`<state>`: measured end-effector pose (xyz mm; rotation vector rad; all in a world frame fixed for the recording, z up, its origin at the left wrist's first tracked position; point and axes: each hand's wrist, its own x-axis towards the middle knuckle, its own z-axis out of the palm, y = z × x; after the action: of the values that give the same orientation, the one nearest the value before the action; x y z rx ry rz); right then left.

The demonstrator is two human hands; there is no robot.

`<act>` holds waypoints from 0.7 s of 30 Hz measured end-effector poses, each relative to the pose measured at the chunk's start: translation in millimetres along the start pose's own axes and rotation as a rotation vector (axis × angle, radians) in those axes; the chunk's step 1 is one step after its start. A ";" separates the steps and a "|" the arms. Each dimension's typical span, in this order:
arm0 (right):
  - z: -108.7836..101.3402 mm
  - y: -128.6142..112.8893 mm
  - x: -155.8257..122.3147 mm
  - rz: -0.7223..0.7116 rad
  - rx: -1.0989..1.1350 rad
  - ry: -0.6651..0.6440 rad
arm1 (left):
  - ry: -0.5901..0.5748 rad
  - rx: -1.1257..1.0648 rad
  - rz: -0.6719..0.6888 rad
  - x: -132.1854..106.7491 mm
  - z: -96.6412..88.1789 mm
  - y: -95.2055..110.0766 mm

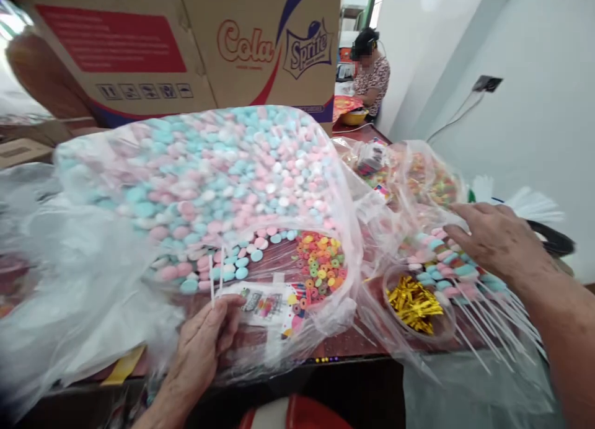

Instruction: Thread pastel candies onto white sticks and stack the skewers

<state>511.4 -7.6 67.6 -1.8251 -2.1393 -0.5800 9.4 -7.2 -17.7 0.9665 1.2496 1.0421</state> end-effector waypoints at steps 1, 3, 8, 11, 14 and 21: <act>-1.7 -19.2 10.6 0.047 -0.058 0.017 | -0.006 0.008 0.010 -1.1 -0.4 0.1; -6.2 -68.7 37.0 0.046 -0.002 0.017 | -0.009 0.037 0.015 -2.6 -1.2 0.6; 11.2 -206.4 98.6 -0.271 0.377 -0.162 | -0.040 0.065 0.013 -3.8 -1.4 5.3; 38.2 -274.0 115.5 -0.501 0.415 -0.335 | -0.070 0.073 0.015 -7.4 -1.1 10.3; 64.6 -323.2 117.9 -0.725 0.422 -0.349 | -0.136 0.168 0.058 -13.4 -0.8 16.0; 89.4 -343.0 113.6 -0.892 0.365 -0.148 | -0.317 0.441 0.242 -19.0 0.5 26.1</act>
<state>159.3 90.2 -3.2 -0.6859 -2.8728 -0.1798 7.4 -18.8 12.4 1.5888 1.1331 0.7642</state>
